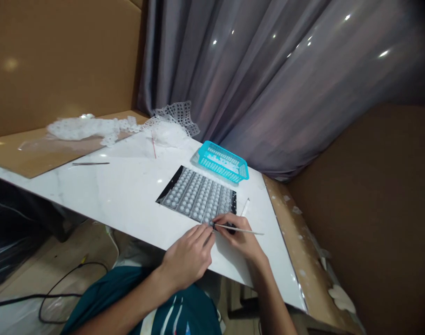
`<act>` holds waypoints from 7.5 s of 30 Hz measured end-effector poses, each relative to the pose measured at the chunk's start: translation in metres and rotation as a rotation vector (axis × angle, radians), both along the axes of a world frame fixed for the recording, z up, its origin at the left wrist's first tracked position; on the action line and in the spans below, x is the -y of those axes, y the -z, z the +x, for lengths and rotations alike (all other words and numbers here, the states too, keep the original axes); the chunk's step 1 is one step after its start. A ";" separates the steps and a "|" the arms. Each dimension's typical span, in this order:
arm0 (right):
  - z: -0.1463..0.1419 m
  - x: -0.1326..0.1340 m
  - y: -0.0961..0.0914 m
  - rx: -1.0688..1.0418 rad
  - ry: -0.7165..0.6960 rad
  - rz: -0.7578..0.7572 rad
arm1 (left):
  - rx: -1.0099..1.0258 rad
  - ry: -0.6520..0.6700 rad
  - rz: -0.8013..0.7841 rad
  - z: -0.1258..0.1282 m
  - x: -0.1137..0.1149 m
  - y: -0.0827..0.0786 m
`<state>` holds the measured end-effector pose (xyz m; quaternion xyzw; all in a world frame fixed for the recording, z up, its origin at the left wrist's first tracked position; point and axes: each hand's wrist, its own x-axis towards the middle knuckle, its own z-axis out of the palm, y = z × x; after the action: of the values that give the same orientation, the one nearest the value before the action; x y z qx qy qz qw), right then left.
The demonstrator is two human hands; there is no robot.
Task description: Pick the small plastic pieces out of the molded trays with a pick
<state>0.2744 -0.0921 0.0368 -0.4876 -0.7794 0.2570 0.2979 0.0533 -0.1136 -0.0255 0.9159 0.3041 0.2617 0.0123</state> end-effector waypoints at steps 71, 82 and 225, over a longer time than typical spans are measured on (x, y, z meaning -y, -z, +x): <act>0.002 -0.014 0.011 -0.027 0.132 0.186 | -0.022 0.026 -0.126 -0.003 -0.001 -0.017; 0.009 -0.009 0.020 -0.023 0.060 0.118 | -0.042 0.013 -0.077 -0.005 0.000 -0.012; 0.027 -0.035 0.017 -0.119 -0.013 0.160 | -0.007 0.007 -0.025 0.000 -0.005 -0.005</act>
<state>0.3012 -0.0569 0.0200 -0.4410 -0.7816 0.2246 0.3798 0.0536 -0.1088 -0.0203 0.9177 0.3040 0.2548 0.0235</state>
